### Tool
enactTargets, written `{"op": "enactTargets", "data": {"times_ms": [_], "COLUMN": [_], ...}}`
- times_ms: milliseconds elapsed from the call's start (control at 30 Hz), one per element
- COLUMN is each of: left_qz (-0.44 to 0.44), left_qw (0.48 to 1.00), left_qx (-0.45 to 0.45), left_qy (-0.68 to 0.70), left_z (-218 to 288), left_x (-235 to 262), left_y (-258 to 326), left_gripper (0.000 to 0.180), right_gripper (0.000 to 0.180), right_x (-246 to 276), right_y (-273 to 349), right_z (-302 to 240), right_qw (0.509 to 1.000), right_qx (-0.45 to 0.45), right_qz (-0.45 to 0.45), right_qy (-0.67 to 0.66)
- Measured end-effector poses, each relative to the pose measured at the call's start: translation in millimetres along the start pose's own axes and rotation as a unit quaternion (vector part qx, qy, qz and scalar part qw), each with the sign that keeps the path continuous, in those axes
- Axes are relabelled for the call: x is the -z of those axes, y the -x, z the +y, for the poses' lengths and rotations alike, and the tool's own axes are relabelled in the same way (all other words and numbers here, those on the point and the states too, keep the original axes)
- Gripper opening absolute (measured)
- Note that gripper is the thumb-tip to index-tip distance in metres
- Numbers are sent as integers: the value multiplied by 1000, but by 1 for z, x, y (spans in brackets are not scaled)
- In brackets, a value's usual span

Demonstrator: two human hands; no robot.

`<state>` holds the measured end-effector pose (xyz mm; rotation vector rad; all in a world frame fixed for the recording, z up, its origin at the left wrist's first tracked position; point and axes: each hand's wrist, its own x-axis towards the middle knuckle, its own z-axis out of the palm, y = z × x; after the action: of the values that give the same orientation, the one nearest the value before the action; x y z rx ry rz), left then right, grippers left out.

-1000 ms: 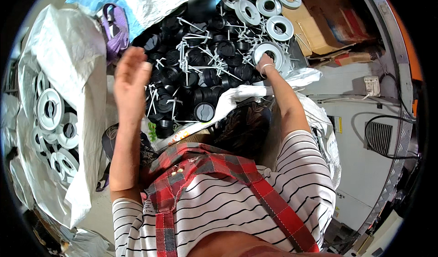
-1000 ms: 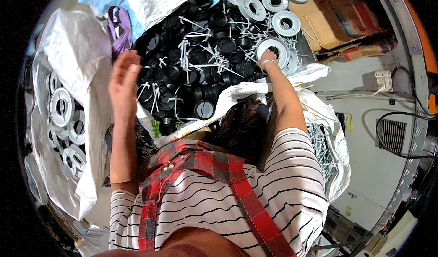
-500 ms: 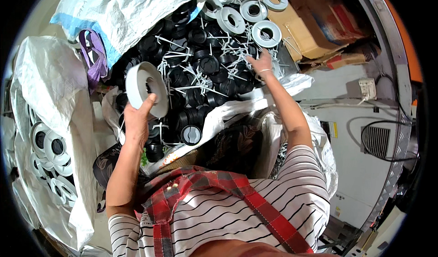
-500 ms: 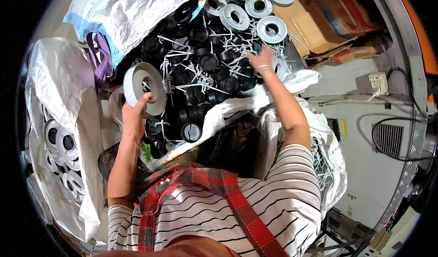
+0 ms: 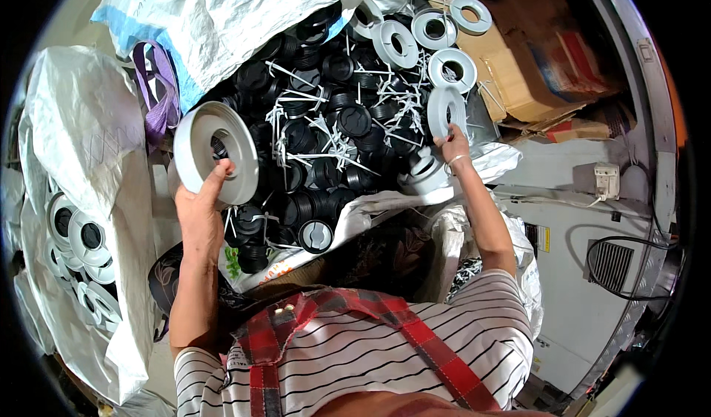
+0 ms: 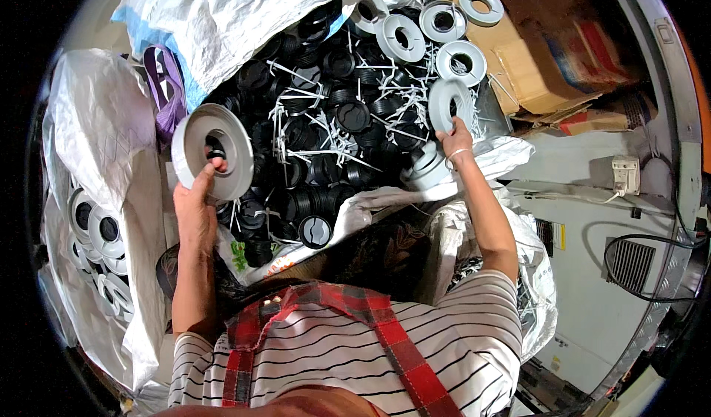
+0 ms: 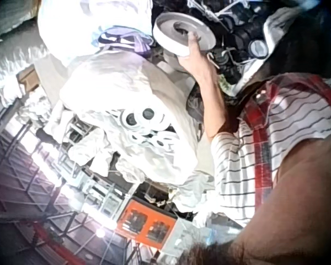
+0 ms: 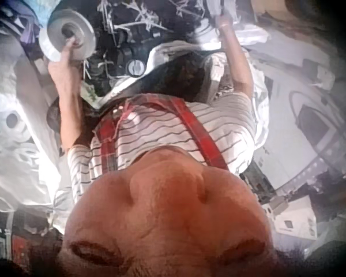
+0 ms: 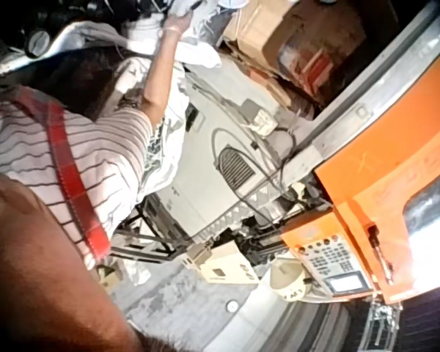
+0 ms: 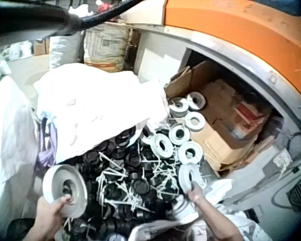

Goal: The person sits on the floor and assembles white plastic rings with black plastic caps. They pick up a ring, insert a cap into the center, and place the assembled unit into a white sack. The person repeats this process continuously, handling the parts by hand.

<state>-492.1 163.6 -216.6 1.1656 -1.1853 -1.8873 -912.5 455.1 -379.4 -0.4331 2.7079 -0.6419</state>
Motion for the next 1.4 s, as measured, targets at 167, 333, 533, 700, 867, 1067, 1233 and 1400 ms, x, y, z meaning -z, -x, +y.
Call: {"op": "enactTargets", "data": {"times_ms": [167, 333, 533, 700, 867, 1067, 1233, 1400], "left_qz": [22, 103, 131, 109, 102, 96, 131, 132], "left_qw": [992, 966, 952, 961, 969, 974, 961, 961], "left_qx": [-103, -165, -137, -128, -104, -112, -145, -130], "left_qy": [-69, -171, -238, -220, -202, -174, -194, -207], "left_z": [13, 34, 25, 21, 19, 20, 19, 12], "left_x": [20, 21, 38, 35, 33, 36, 32, 38], "left_y": [-2, -2, -22, -38, -42, -36, -36, -49], "left_gripper": [28, 30, 34, 33, 33, 31, 31, 32], "right_gripper": [56, 69, 85, 82, 58, 70, 44, 55], "right_x": [53, 34, -70, -122, -109, -21, 22, -3], "right_y": [91, 23, -178, -214, -155, -18, -17, -197], "right_z": [-169, -241, -230, -245, -248, -233, -238, -121], "right_qw": [963, 945, 942, 953, 945, 854, 883, 822], "right_qx": [173, 287, 251, 137, 217, 497, 144, 266], "right_qz": [-170, -153, 43, -11, 12, -100, -386, 13], "right_qy": [-117, -22, 220, 270, 245, 118, -223, 504]}}
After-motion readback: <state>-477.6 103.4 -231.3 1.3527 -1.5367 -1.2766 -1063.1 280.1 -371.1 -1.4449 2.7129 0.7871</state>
